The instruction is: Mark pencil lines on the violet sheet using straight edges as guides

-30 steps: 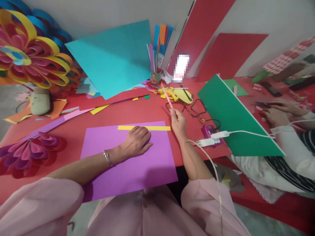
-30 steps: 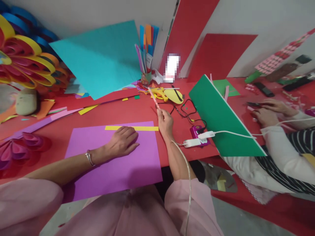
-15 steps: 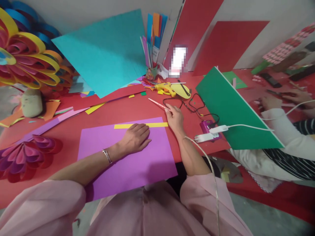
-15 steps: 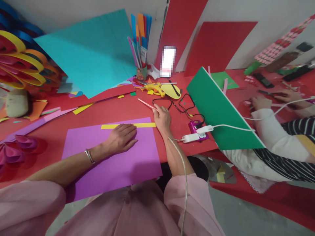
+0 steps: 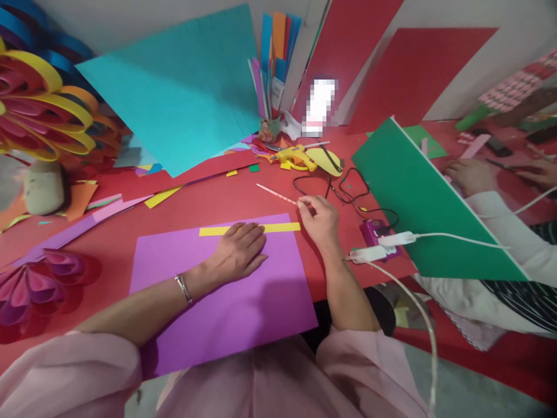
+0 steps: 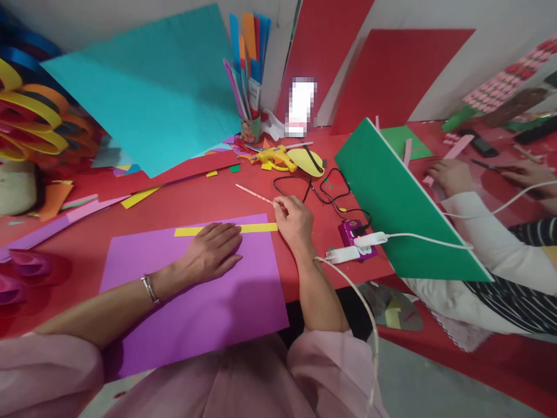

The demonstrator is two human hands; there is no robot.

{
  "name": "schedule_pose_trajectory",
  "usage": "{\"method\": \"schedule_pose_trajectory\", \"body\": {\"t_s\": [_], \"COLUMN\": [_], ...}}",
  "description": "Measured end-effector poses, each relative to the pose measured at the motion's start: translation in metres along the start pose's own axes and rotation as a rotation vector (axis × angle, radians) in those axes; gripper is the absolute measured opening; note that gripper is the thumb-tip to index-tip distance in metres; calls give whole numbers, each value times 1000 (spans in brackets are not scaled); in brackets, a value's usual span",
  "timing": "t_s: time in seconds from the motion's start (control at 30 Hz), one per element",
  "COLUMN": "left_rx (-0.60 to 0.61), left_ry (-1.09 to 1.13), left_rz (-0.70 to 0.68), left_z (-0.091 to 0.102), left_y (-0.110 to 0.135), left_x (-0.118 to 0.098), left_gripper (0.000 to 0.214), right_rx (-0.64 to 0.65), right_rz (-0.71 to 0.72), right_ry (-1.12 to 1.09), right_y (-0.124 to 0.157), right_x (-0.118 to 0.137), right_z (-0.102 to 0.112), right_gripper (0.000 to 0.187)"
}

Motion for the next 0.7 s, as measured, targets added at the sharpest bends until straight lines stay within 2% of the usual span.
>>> {"method": "schedule_pose_trajectory", "body": {"t_s": [0.13,0.23,0.37,0.5,0.57,0.7], "left_rx": [-42,-68,-26,4,14,11], "left_ry": [-41,-59,-61,-100,-107,-93], "left_rz": [65,128,198,309,344,384], "left_z": [6,11,12,10,8,5], "left_y": [-1,-2,-3,-3,-2,1], "left_x": [3,6,10,17,21,29], "left_gripper": [27,21,18,33,37,31], "right_rx": [62,160,284,306,307,309], "right_rz": [14,59,131,125,118,92], "right_ry": [15,-2,-20,79,106,106], "right_y": [4,8,14,16,17,17], "right_x": [7,16,22,15,12,11], "right_z": [-3,-9,-18,-24,-25,-25], "right_gripper": [19,20,23,40,37,24]}}
Point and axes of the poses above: each hand's wrist, its own y-axis away from the middle knuckle, its own z-axis out of the back of the hand, x = y × z, the point moved 4 cm from there along -y, towards the middle knuckle, and after that the axes turned 4 degrees about -x, right-handed, at the moved point
